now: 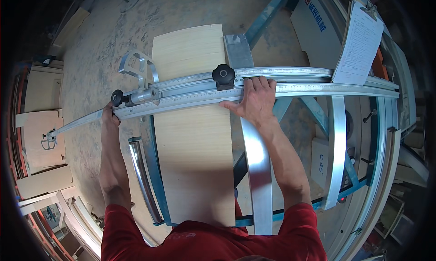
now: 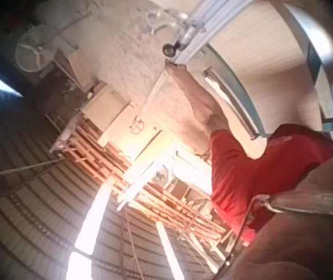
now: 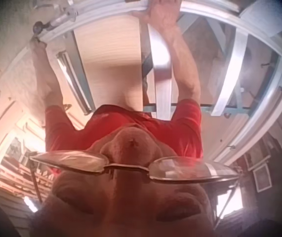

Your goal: The person adjusts the fence on a sliding table saw, picks up a wooden board, aligns it against the fence, and cuts it using the table saw.

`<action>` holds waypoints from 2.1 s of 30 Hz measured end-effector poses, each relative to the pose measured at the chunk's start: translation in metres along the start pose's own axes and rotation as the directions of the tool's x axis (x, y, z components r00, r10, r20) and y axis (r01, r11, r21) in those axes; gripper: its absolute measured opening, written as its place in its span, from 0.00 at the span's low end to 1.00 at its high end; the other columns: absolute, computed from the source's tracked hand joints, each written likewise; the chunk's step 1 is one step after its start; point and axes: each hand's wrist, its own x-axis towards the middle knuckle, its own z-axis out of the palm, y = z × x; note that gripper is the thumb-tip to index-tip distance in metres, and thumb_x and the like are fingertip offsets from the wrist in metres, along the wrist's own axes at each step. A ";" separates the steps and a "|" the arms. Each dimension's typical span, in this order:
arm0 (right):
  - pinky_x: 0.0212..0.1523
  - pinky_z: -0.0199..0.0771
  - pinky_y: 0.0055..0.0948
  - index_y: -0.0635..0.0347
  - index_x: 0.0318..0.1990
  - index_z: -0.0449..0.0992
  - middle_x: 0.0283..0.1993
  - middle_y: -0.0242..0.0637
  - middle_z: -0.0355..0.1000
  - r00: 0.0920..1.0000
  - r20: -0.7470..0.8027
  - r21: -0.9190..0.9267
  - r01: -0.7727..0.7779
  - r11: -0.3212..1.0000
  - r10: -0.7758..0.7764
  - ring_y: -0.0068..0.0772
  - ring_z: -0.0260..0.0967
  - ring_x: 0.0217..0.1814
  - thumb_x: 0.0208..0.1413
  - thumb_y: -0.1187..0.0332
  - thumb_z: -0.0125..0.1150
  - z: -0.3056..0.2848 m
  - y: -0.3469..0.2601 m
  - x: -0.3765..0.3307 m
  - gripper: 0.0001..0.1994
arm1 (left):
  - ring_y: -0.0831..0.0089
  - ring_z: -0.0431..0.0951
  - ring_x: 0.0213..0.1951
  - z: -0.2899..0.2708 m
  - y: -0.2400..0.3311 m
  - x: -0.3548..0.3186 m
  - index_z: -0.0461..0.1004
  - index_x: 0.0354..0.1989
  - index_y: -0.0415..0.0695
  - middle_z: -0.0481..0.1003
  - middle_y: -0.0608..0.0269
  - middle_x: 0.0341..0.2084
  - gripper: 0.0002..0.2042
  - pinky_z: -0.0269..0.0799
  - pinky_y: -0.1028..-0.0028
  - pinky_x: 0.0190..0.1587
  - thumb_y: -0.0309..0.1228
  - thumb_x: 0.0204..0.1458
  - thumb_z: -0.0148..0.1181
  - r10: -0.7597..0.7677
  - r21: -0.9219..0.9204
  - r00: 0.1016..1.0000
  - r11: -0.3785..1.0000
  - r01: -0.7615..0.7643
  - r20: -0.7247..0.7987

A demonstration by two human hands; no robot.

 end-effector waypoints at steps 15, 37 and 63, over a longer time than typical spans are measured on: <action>0.47 0.62 0.42 0.66 0.28 0.79 0.29 0.42 0.73 1.000 -0.027 0.016 -0.011 1.000 0.011 0.41 0.70 0.38 0.30 0.25 0.70 -0.001 -0.002 0.002 0.43 | 0.63 0.81 0.44 0.004 0.001 -0.008 0.76 0.51 0.45 0.80 0.61 0.43 0.13 0.80 0.55 0.51 0.36 0.64 0.50 0.001 0.041 1.000 0.999 -0.001 -0.022; 0.48 0.62 0.43 0.67 0.30 0.79 0.30 0.43 0.74 0.999 -0.049 0.017 -0.009 1.000 0.010 0.43 0.70 0.38 0.31 0.25 0.70 0.008 0.005 -0.003 0.43 | 0.62 0.81 0.48 0.004 -0.010 -0.003 0.74 0.51 0.44 0.80 0.57 0.44 0.13 0.79 0.55 0.55 0.36 0.65 0.48 -0.010 0.028 0.999 1.000 0.011 -0.035; 0.45 0.76 0.49 0.71 0.51 0.74 0.46 0.55 0.74 0.930 0.040 0.426 0.316 0.848 -0.366 0.64 0.74 0.43 0.55 0.71 0.66 -0.060 -0.033 0.080 0.18 | 0.62 0.80 0.37 -0.026 -0.050 -0.115 0.71 0.54 0.37 0.79 0.55 0.35 0.23 0.76 0.63 0.41 0.42 0.58 0.64 0.426 0.345 0.893 0.868 -0.358 -0.145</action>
